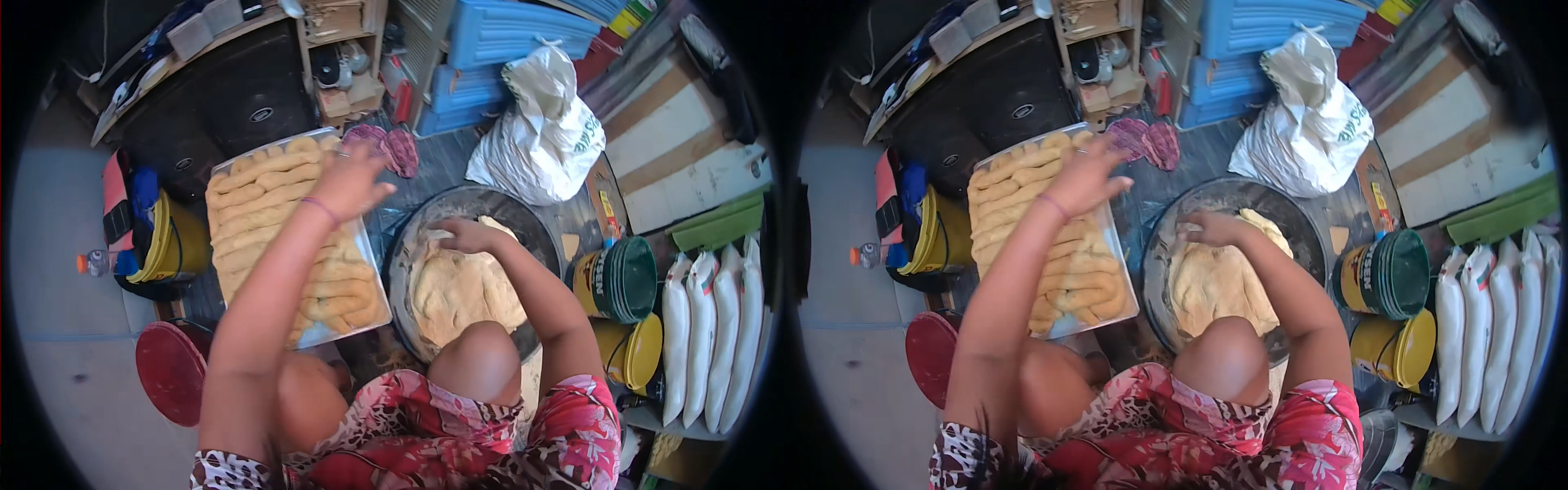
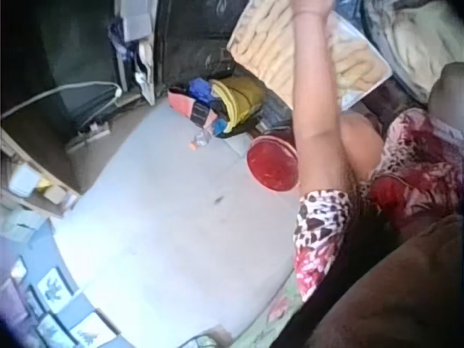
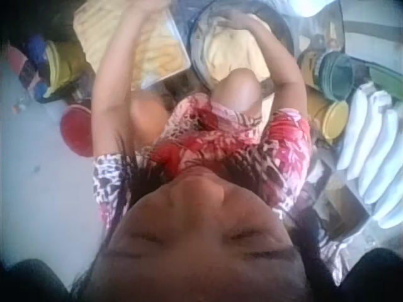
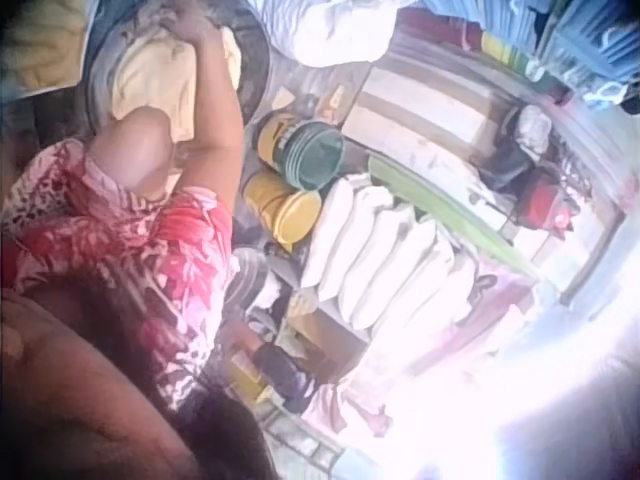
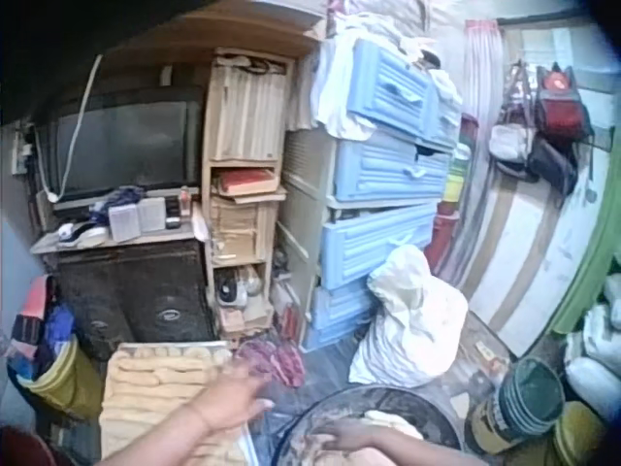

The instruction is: The person kneads dough in a large bowl by hand, stretches and shapes it into long strips, and arranges the strips onto a metal tray.

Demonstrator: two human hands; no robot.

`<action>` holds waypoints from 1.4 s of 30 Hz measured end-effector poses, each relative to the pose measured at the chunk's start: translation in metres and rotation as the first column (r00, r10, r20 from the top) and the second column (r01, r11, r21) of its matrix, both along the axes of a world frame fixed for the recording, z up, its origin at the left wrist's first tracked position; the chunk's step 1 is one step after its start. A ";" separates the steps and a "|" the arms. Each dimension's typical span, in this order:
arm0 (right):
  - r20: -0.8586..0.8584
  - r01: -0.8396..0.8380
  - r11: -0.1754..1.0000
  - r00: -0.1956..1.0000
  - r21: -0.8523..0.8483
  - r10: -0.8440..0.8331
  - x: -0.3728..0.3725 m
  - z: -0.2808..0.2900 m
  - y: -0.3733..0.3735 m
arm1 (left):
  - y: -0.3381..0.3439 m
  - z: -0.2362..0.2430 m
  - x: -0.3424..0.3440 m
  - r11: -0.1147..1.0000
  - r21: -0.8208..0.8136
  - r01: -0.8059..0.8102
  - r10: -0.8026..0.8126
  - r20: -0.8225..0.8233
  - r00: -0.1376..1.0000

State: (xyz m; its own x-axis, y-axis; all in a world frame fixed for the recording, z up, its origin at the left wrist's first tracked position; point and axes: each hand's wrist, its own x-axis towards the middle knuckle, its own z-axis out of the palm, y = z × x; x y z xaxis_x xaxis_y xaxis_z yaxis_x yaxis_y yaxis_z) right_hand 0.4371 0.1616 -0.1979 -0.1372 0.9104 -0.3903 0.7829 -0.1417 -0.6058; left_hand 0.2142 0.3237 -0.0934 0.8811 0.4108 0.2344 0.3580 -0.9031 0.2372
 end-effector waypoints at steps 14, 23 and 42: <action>0.435 0.497 0.783 0.651 0.374 -0.621 -0.011 -0.239 -0.252 | -0.256 -0.309 0.026 0.722 -0.656 -0.219 -0.281 -0.568 0.774; 0.202 0.627 0.653 0.637 0.425 -0.743 0.057 -0.187 -0.170 | -0.240 -0.323 0.029 0.750 -0.624 -0.220 -0.316 -0.630 0.710; -0.506 0.719 0.687 0.632 0.101 -0.587 -0.027 -0.124 -0.195 | -0.231 -0.281 0.069 0.255 -0.951 0.172 -0.037 0.168 0.985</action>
State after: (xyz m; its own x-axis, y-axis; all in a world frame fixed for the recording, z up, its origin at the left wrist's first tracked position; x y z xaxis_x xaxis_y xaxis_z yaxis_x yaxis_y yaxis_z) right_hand 0.4099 -0.0335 -0.3220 0.4556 0.8733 -0.1728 0.2186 -0.2979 -0.9292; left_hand 0.2834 0.0927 -0.3740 0.9366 0.2992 -0.1824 0.1956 -0.0145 0.9806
